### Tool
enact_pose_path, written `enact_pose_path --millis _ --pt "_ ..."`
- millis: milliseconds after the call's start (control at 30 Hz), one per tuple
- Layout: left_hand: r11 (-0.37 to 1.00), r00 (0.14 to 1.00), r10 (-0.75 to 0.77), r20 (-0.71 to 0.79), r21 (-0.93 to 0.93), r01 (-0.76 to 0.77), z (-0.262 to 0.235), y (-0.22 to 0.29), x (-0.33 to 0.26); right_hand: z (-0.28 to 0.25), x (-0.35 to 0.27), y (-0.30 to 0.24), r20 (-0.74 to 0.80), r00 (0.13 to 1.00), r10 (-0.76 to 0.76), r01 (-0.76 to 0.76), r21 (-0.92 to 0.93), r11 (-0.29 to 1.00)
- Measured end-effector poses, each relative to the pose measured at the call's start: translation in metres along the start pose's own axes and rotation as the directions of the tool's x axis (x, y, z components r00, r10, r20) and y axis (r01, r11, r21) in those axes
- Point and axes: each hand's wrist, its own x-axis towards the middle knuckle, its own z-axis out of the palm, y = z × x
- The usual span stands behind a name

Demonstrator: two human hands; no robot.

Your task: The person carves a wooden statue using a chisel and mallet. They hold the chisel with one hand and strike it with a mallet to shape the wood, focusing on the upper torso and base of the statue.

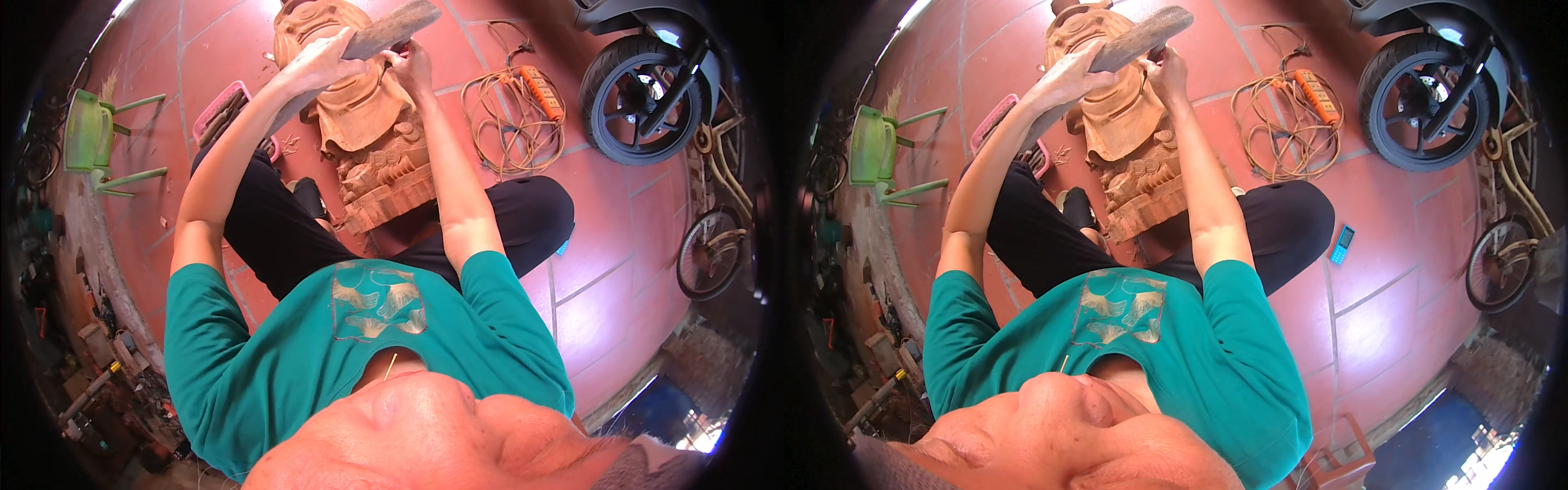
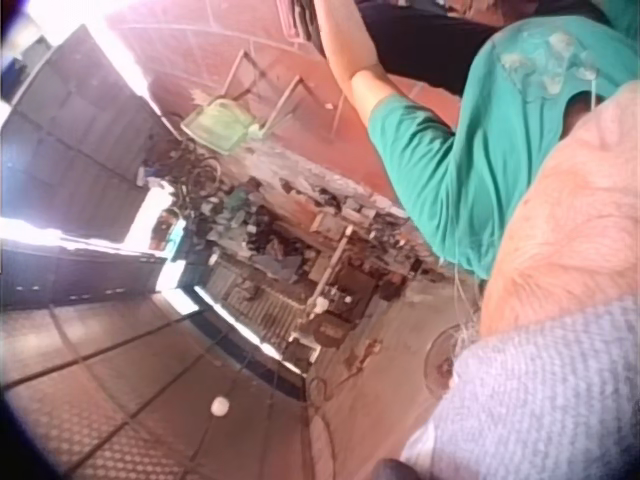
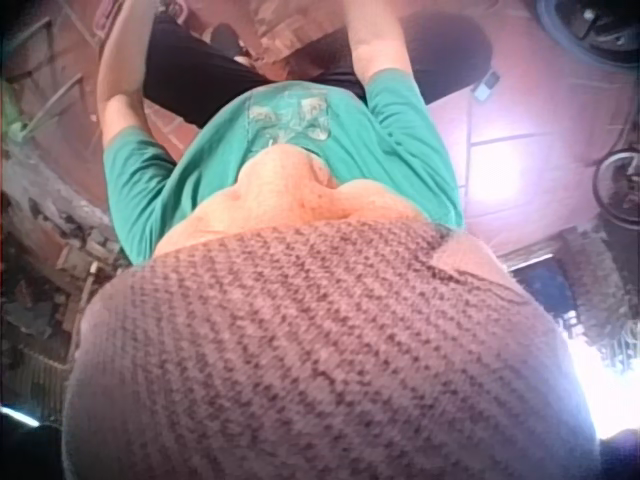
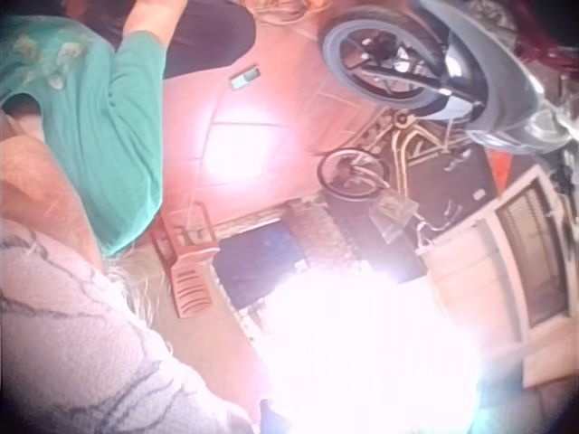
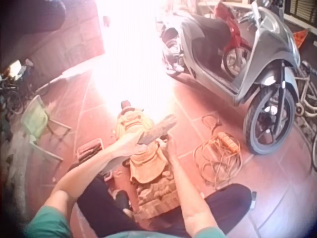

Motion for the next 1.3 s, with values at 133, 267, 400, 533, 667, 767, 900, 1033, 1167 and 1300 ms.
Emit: enact_pose_path --millis 133,267,400,533,667,767,900,1033,1167,1300 --pt "0.990 0.998 -0.066 -0.015 -0.126 0.064 -0.013 0.026 -0.002 0.001 0.007 0.000 0.024 0.996 0.080 -0.082 0.087 0.993" --pt "0.993 0.983 0.007 -0.182 -0.116 -0.028 -0.011 0.020 -0.003 0.003 0.005 -0.014 0.041 0.994 0.101 -0.104 0.081 0.991" --pt "0.979 0.999 0.014 0.047 0.205 -0.023 -0.005 0.001 0.005 0.002 0.007 -0.008 0.043 0.999 0.001 -0.002 0.019 1.000" --pt "0.998 1.000 0.014 0.005 0.058 -0.014 -0.012 0.009 -0.003 0.002 0.008 0.004 0.019 0.996 0.093 -0.095 0.149 0.984" --pt "0.996 0.981 0.088 -0.175 -0.019 -0.093 -0.004 0.001 -0.005 0.005 0.015 0.016 0.018 0.987 0.159 -0.159 0.213 0.964" --pt "0.998 0.988 -0.004 -0.151 -0.070 -0.006 -0.011 0.011 0.002 0.005 0.020 0.013 0.048 0.981 0.188 -0.193 0.128 0.973" --pt "0.998 0.984 0.056 -0.168 0.038 -0.051 -0.002 -0.014 0.011 0.007 0.016 0.000 0.084 0.992 0.096 -0.102 0.079 0.992" --pt "0.993 0.992 0.098 -0.085 0.074 -0.092 -0.004 -0.026 0.021 0.007 0.017 0.004 0.054 0.999 -0.003 0.002 0.007 1.000" --pt "0.995 0.980 0.068 -0.186 -0.062 -0.081 -0.009 0.004 0.015 0.008 0.013 0.001 0.057 0.993 0.106 -0.109 0.037 0.993" --pt "0.987 0.997 -0.064 0.038 0.152 0.057 -0.007 0.000 0.026 0.013 0.015 0.002 0.039 0.999 -0.034 0.033 0.030 0.999"
